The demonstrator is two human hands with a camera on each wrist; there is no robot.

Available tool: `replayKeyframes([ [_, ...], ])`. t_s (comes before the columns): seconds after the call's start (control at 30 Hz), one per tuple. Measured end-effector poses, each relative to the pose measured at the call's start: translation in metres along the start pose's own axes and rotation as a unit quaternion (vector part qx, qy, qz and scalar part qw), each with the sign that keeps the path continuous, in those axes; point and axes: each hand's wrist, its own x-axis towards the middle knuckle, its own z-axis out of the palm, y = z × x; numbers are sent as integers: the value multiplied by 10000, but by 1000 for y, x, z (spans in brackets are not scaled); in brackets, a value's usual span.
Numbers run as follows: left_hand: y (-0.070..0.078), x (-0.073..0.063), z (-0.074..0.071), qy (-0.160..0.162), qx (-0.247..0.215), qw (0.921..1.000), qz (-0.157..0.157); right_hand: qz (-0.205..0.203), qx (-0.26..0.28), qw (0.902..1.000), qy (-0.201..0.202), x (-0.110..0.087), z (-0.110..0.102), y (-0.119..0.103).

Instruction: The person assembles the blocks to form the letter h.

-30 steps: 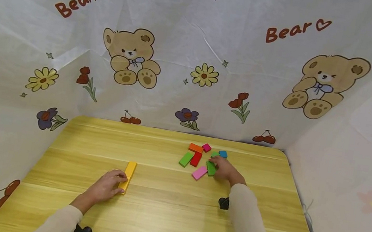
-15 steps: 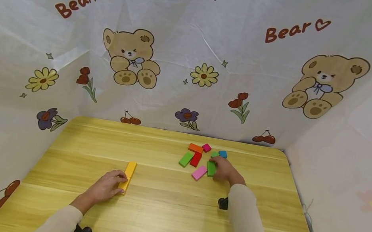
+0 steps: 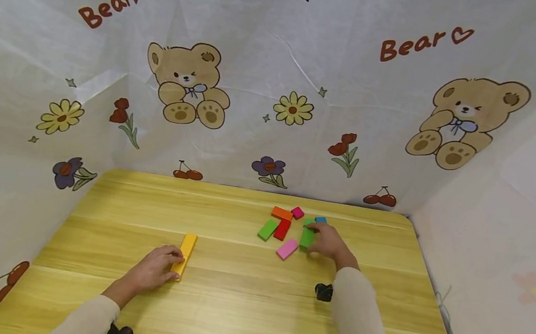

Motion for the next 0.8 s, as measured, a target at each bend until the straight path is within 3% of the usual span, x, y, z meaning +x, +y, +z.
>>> replayKeyframes([
  [0.27, 1, 3, -3, -188, -70, 9996, -208, -339, 149, 9992, 174, 12, 7, -23],
  [0.53, 4, 6, -4, -300, -98, 9992, -247, -215, 291, 9993, 127, 36, 21, -61],
  [0.8, 4, 7, -4, -269, -119, 9993, -233, -785, 188, 9966, 170, 60, 42, -95],
])
